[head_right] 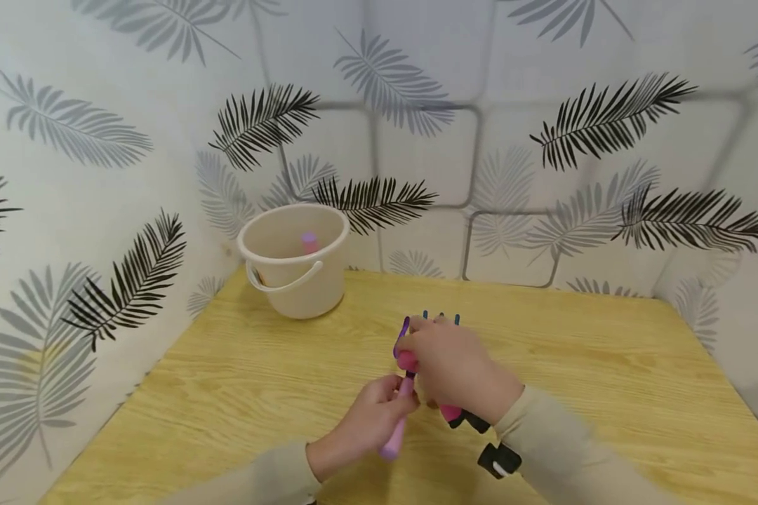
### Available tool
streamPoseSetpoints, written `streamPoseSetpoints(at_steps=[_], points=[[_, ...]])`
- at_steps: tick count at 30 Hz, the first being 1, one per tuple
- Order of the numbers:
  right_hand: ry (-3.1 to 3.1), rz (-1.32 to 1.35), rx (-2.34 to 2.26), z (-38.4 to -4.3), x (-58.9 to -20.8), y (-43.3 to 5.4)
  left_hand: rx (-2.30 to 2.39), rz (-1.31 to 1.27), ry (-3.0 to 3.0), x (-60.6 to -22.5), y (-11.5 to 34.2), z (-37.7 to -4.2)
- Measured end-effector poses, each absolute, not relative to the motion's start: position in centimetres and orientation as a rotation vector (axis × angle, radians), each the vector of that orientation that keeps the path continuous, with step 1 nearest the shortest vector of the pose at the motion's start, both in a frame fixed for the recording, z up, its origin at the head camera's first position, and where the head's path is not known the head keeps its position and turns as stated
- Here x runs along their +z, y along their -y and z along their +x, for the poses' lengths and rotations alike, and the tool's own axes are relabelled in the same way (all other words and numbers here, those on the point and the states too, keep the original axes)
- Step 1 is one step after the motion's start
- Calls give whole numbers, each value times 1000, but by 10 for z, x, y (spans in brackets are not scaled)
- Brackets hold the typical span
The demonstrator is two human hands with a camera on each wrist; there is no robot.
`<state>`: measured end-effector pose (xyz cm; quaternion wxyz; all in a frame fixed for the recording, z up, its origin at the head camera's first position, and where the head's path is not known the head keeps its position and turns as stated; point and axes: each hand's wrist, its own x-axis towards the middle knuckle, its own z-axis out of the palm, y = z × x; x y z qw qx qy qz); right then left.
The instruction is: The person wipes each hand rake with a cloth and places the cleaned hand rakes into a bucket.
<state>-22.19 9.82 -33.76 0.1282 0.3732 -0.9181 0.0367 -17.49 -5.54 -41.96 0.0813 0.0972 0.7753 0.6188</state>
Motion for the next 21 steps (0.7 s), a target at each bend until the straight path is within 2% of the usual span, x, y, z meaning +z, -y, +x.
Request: streamPoseSetpoints(at_steps=[4,21], points=[[2646,1112,141,-221,-341,-94,1868,280,-2304,-419,56,-175],[2741,838,-110,-233,-341,-116,1878,239,-2288,-421,59,-171]])
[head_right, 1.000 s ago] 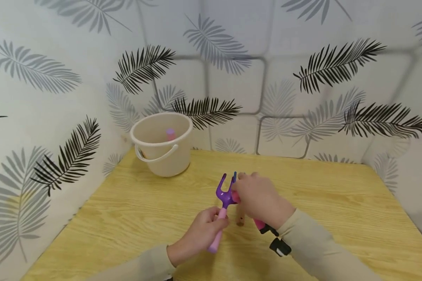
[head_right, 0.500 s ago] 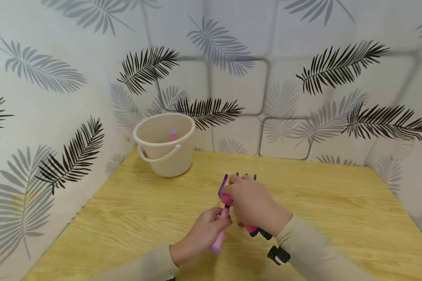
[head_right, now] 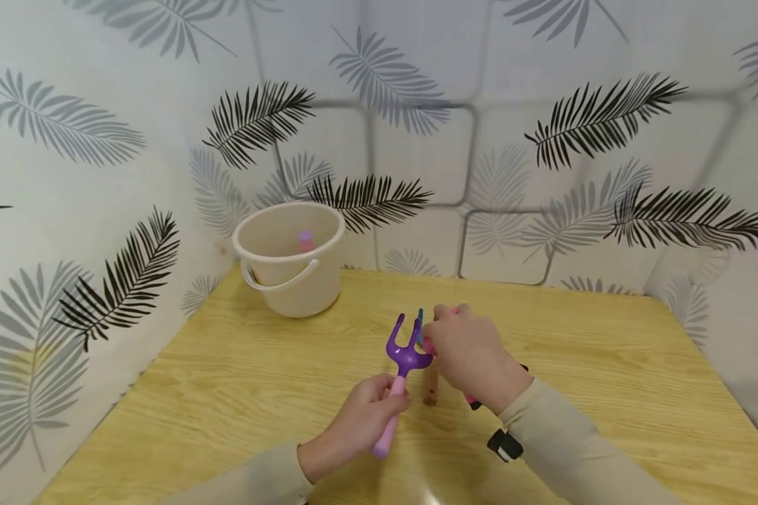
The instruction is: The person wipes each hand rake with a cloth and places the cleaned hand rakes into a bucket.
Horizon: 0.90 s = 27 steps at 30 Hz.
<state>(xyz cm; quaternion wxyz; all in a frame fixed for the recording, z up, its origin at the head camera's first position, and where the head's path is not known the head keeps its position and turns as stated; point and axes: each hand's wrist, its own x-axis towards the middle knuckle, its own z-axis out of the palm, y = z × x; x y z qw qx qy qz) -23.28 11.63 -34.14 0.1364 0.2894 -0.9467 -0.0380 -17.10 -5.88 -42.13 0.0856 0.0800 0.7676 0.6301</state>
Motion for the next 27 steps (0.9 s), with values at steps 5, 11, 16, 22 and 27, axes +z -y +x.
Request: streamPoseSetpoints(at_steps=[5,11,16,22,27], points=[[2749,906,-42,-226,-343,-117,1877,225,-2277,-422,59,-171],[2750,986,59,-217,-340,-115,1864,230,-2291,-421,58,-173],[2737,847,-24,-229,-350,-120,1860,222,-2294,-420,56,-172],[2668,773,-5,-244,-363,-131,1854,205,-2300,-421,55,-172],[2594,723,63,-246,-359,-140,1917,185,-2232,-421,55,-174]])
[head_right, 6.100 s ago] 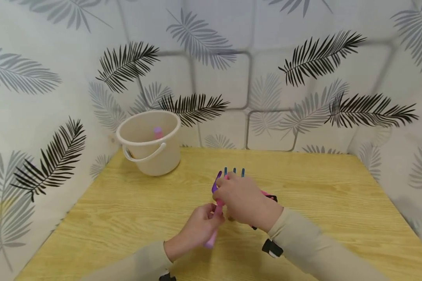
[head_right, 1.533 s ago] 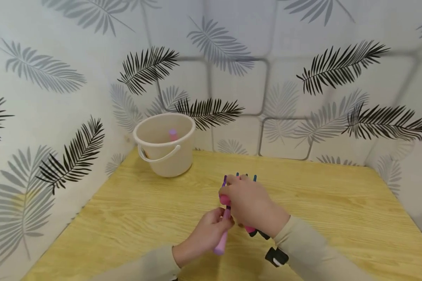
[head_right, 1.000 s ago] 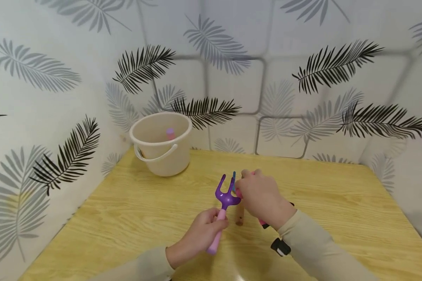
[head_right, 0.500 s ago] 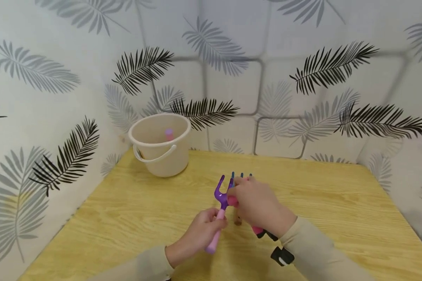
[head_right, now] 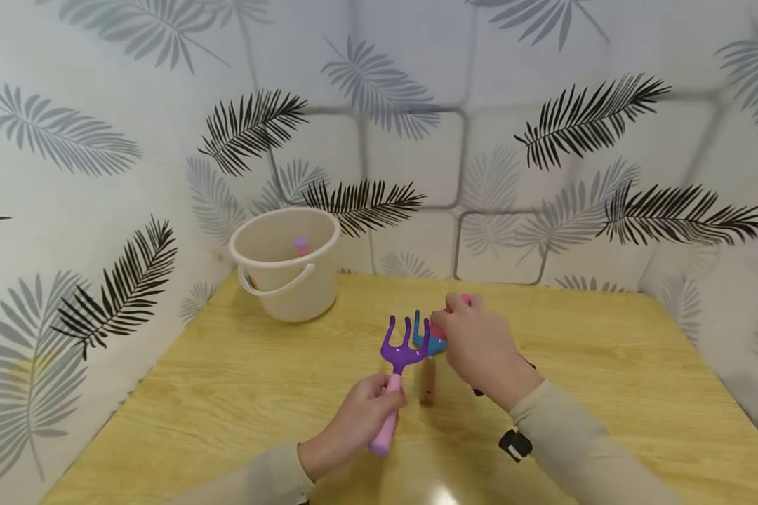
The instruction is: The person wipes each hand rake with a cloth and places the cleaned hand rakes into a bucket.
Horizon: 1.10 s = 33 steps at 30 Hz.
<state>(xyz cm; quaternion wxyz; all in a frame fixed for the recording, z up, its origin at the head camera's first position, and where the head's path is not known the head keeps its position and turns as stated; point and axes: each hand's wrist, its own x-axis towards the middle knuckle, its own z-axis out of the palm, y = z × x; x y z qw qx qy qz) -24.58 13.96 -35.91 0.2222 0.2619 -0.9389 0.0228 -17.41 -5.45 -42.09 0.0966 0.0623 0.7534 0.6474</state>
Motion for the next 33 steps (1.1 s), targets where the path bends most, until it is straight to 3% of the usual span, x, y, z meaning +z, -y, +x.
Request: streamPoseSetpoints(at_steps=[6,33], points=[[2620,769,180,-241,-354,-142,2068,168,-1994,-416,55,-180],[2526,860,344,-227,-340,-134,2019,101,-2251,-410,64,-193]])
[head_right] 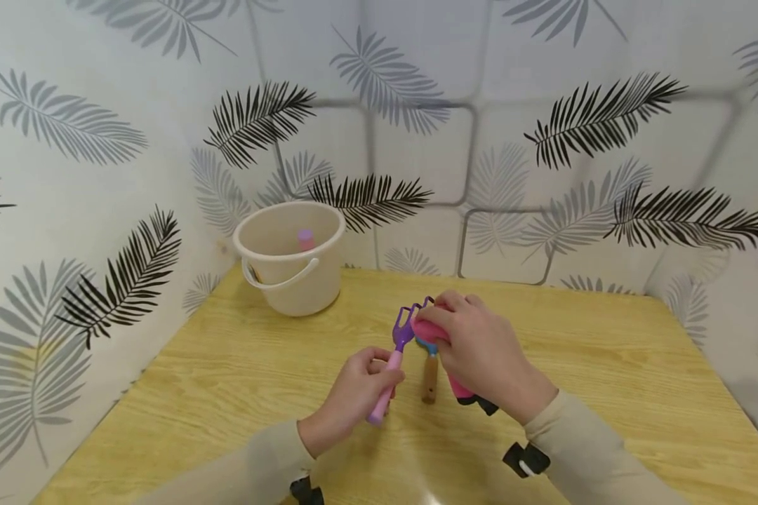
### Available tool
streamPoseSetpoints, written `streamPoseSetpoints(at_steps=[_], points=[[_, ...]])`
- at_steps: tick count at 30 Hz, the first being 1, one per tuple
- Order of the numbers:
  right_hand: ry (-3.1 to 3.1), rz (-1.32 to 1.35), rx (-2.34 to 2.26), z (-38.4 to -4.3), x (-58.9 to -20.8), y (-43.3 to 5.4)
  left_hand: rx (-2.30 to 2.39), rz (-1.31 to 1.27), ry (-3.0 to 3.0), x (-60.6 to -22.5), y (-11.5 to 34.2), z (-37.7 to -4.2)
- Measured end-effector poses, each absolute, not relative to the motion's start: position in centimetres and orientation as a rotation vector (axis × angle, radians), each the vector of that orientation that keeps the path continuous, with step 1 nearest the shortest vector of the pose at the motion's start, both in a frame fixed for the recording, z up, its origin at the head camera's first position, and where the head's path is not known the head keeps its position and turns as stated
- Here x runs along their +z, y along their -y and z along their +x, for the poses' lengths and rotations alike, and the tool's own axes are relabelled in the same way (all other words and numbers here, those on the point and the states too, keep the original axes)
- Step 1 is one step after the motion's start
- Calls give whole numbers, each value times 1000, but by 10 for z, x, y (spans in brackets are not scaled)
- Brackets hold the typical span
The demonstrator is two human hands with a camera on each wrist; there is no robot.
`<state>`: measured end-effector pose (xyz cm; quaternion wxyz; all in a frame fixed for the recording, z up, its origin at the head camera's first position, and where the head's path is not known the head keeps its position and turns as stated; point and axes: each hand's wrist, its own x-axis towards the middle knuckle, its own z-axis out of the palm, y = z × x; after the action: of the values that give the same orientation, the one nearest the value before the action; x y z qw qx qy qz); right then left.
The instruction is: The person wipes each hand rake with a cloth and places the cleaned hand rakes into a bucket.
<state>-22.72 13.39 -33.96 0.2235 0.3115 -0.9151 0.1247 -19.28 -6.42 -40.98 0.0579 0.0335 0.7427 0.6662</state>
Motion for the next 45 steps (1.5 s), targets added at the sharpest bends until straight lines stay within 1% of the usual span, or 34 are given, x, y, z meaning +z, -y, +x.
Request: streamPoseSetpoints(at_steps=[5,11,19,25,35,38,43,45], points=[[2477,879,323,-227,-341,-130,1996,70,-2274,-409,63,-194],[2474,892,261,-228,-352,-124,1937,96,-2317,-411,60,-194],[2448,1012,289,-215,-363,-113,1978,114,-2315,-415,58,-189],[2525,905,288,-215,-364,-113,2003,149,-2273,-416,57,-186],[2502,768,187,-236,-368,-128,2053,150,-2211,-417,54,-181],[2500,795,212,-229,-370,-125,2054,133,-2210,-417,53,-182],[2478,927,248,-213,-369,-109,2072,145,-2217,-418,53,-185],[2503,932,263,-210,-368,-106,2081,147,-2211,-418,53,-185]])
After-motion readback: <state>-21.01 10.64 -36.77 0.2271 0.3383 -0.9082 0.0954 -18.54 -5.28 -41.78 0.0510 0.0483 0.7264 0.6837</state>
